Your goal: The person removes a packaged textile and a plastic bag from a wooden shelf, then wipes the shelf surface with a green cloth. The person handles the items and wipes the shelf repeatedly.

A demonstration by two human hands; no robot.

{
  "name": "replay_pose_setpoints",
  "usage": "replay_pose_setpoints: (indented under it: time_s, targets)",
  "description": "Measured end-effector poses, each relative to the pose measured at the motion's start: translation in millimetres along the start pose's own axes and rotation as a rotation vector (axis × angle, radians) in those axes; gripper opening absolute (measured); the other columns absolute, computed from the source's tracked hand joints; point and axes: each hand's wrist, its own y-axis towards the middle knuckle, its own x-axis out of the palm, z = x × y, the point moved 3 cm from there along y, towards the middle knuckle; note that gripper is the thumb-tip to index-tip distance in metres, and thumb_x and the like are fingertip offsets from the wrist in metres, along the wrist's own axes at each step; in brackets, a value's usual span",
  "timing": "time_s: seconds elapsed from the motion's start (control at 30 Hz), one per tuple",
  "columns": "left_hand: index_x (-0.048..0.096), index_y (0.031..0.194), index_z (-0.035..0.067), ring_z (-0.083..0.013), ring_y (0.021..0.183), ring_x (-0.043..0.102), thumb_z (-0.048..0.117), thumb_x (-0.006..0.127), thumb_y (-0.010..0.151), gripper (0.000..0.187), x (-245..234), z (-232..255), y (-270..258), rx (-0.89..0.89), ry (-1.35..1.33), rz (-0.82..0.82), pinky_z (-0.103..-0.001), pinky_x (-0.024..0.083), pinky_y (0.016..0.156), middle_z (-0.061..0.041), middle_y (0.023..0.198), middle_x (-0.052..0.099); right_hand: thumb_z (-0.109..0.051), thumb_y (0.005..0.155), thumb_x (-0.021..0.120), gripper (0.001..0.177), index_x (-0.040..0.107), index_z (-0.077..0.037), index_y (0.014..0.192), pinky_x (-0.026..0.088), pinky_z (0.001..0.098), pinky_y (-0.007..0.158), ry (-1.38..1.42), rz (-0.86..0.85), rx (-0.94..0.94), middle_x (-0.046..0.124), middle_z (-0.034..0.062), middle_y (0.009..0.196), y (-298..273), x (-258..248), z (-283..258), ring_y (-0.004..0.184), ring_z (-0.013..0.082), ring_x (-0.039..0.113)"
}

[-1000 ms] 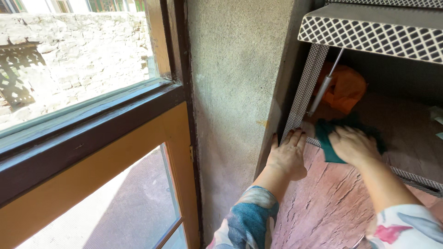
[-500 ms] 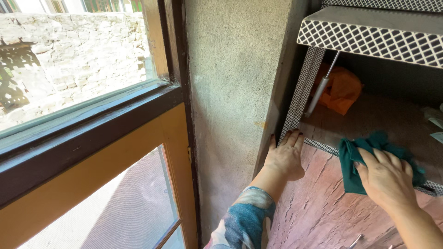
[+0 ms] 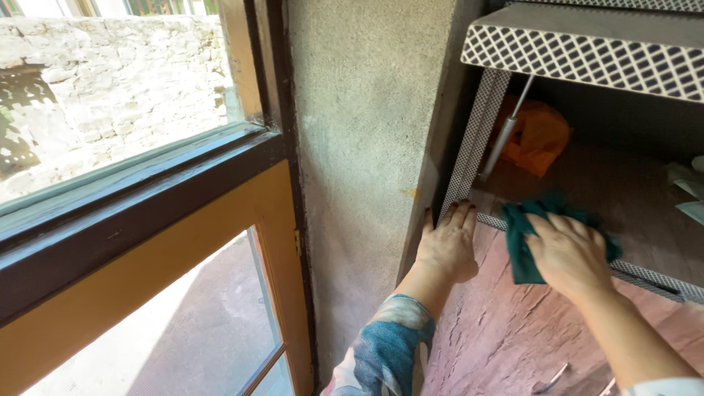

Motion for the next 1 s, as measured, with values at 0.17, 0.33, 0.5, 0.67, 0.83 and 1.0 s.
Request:
replay_pose_setpoints:
  time_s: [0.17, 0.33, 0.5, 0.67, 0.83, 1.0]
  targets:
    - [0.016, 0.161, 0.008, -0.0212, 0.157, 0.012, 0.018, 0.060, 0.075, 0.097, -2.6, -1.9, 4.2, -0.018, -0.020, -0.042, -0.056, 0.004, 0.125, -0.007, 0.170, 0.013, -0.053, 0.105, 0.040, 0.056, 0.060, -0.021, 0.146, 0.037, 0.0542, 0.116, -0.302, -0.031, 0.235, 0.060, 0.0050, 0.148, -39.1, -17.5, 103.4, 0.135, 0.0319, 0.054]
    - [0.016, 0.160, 0.008, -0.0213, 0.157, 0.012, 0.019, 0.060, 0.076, 0.096, -0.8, 4.5, 5.0, -0.051, 0.016, -0.044, -0.057, 0.005, 0.125, -0.007, 0.170, 0.014, -0.052, 0.104, 0.042, 0.056, 0.063, -0.018, 0.143, 0.032, 0.0584, 0.114, -0.167, -0.047, 0.308, 0.060, 0.0060, 0.149, -38.4, -20.5, 75.2, 0.139, 0.0328, 0.051]
    - [0.024, 0.159, 0.004, -0.0255, 0.157, 0.015, 0.021, 0.061, 0.079, 0.089, -2.1, 27.4, 8.7, -0.040, 0.084, -0.030, -0.059, 0.006, 0.124, -0.010, 0.168, 0.020, -0.041, 0.101, 0.047, 0.048, 0.063, -0.017, 0.139, 0.035, 0.0507, 0.115, 0.053, -0.050, 0.034, 0.061, 0.0064, 0.145, -8.4, -16.7, -0.3, 0.138, 0.0306, 0.050]
    - [0.034, 0.155, 0.003, -0.0253, 0.157, 0.019, 0.021, 0.063, 0.078, 0.084, 13.2, 83.3, 2.9, 0.113, 0.039, -0.061, -0.059, 0.008, 0.125, -0.011, 0.166, 0.027, -0.043, 0.102, 0.047, 0.050, 0.062, -0.016, 0.141, 0.039, 0.0475, 0.115, 0.048, 0.016, -0.092, 0.061, 0.0091, 0.144, -34.8, -24.7, 43.1, 0.136, 0.0315, 0.053]
    - [0.031, 0.156, 0.005, -0.0260, 0.155, 0.022, 0.019, 0.059, 0.078, 0.084, 30.2, 115.2, 0.6, 0.172, 0.031, 0.028, -0.059, 0.009, 0.124, -0.011, 0.166, 0.026, -0.049, 0.103, 0.042, 0.057, 0.060, -0.017, 0.147, 0.040, 0.0531, 0.108, -0.213, 0.025, 0.198, 0.062, 0.0089, 0.145, -91.5, -40.9, 173.1, 0.130, 0.0358, 0.056]
    - [0.024, 0.159, 0.003, -0.0286, 0.154, 0.020, 0.019, 0.061, 0.075, 0.093, 33.9, 127.1, 4.9, 0.132, 0.012, 0.030, -0.057, 0.007, 0.124, -0.015, 0.165, 0.024, -0.048, 0.106, 0.043, 0.048, 0.063, -0.022, 0.143, 0.040, 0.0540, 0.116, -0.271, 0.040, 0.363, 0.065, 0.0042, 0.146, -102.4, -43.1, 201.9, 0.134, 0.0324, 0.058]
